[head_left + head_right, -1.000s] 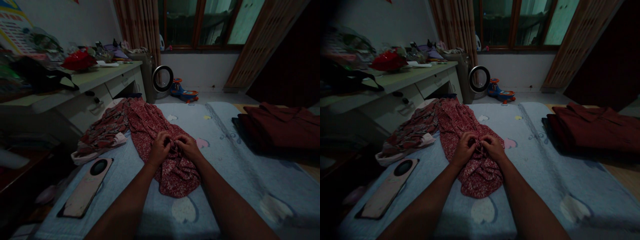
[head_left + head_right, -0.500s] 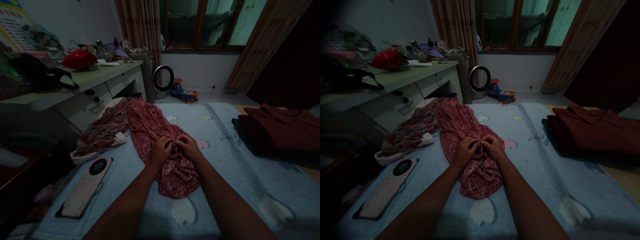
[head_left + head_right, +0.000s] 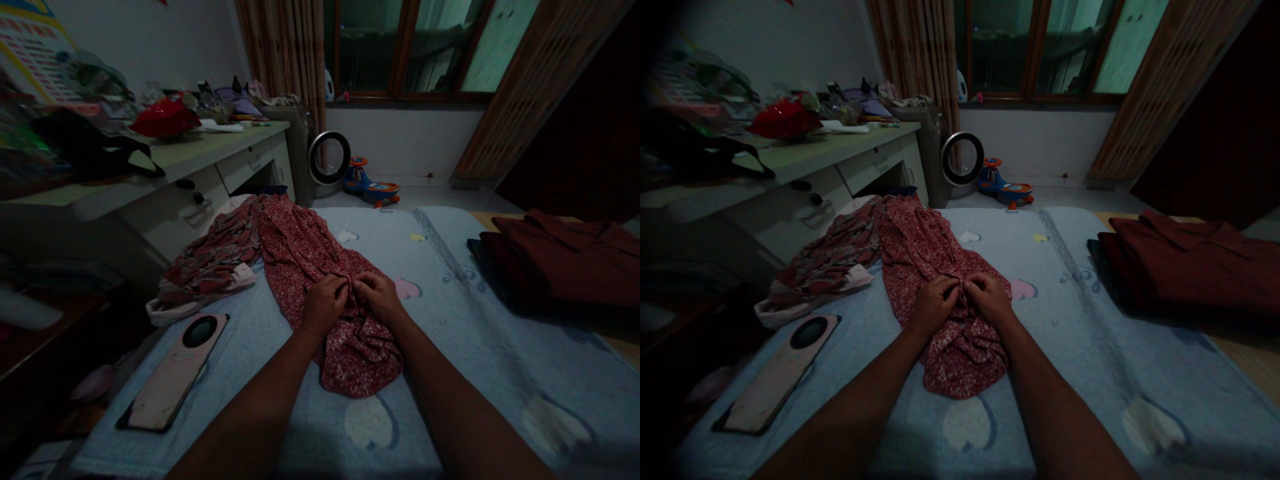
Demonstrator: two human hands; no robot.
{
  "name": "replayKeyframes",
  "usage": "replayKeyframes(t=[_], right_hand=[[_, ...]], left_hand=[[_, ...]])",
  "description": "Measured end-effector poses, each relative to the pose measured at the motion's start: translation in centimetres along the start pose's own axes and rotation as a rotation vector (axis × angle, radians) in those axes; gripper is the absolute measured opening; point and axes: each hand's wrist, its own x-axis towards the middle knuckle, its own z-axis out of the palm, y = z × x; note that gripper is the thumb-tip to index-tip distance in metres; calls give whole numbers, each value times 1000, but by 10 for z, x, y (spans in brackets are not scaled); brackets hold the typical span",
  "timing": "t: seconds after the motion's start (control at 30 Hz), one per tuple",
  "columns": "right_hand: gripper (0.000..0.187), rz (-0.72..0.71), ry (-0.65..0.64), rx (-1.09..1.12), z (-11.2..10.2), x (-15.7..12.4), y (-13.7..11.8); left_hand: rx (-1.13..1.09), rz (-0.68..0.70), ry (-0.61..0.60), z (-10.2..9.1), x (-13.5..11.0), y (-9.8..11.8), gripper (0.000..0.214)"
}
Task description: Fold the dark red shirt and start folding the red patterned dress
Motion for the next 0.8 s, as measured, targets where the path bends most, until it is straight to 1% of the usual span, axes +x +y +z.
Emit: replayKeyframes(t=[0.1, 0.2, 0.37, 0.5, 0.7, 0.8], right_hand=[[24, -15, 4, -42, 0, -1, -1], [25, 0, 8, -50, 1, 0, 2], [21, 16, 33, -49, 1, 3, 7], [18, 14, 31, -52, 1, 3, 5], [18, 110, 14, 50, 3, 0, 0], [18, 115, 9, 71, 1, 0, -1]], left_hand=[[50, 54, -6, 1, 0, -3, 15], [80, 125, -21, 1, 1, -5, 15], [139, 204, -13, 2, 2, -7, 12], [126, 210, -11, 2, 1, -8, 14], [86, 216, -7, 3, 0, -7, 16], [13, 162, -4, 4, 0, -6, 16]])
